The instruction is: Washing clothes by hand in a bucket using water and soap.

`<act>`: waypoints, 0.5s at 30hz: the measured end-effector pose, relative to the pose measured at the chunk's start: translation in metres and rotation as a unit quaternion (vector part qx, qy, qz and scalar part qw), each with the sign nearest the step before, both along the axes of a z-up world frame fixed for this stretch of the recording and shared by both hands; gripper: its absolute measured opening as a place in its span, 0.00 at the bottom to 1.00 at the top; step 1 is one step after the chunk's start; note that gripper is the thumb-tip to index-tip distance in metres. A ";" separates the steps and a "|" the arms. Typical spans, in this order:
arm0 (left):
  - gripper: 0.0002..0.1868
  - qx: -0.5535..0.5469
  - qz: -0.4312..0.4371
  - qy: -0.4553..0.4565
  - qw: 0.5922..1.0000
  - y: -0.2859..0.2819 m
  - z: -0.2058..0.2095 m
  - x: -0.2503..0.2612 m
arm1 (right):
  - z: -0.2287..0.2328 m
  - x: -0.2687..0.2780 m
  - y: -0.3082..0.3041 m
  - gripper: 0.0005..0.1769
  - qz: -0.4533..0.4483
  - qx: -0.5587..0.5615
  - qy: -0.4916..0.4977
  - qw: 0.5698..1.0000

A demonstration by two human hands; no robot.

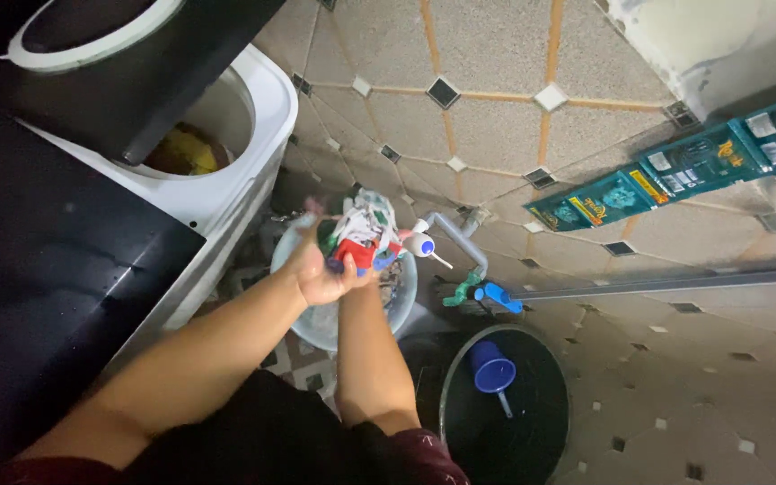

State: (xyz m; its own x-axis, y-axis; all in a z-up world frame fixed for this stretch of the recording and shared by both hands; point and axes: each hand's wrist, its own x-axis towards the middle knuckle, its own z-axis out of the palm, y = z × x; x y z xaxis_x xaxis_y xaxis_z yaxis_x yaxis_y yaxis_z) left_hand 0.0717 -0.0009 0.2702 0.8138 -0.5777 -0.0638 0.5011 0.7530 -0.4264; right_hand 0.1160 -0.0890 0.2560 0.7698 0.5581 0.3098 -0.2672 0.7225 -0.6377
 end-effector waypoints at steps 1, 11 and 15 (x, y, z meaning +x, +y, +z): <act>0.26 0.000 -0.001 0.000 1.000 -0.003 -0.001 -0.006 | 0.000 0.007 -0.013 0.55 -0.001 0.000 0.000 1.000; 0.36 0.306 0.002 0.065 0.950 -0.004 0.013 -0.021 | -0.077 0.076 -0.066 0.54 0.125 -0.007 0.229 0.965; 0.34 0.522 -0.040 -0.007 0.852 -0.018 0.031 -0.022 | 0.023 0.063 -0.058 0.30 0.088 -0.166 0.182 0.965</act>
State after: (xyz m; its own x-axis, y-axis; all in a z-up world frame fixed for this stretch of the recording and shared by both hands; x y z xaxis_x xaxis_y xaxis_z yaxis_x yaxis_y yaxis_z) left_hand 0.0494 -0.0185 0.3014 0.7792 -0.2669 -0.5671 0.5690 0.6808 0.4613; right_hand 0.1788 -0.1473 0.2789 0.6777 0.7125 -0.1820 -0.6177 0.4173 -0.6665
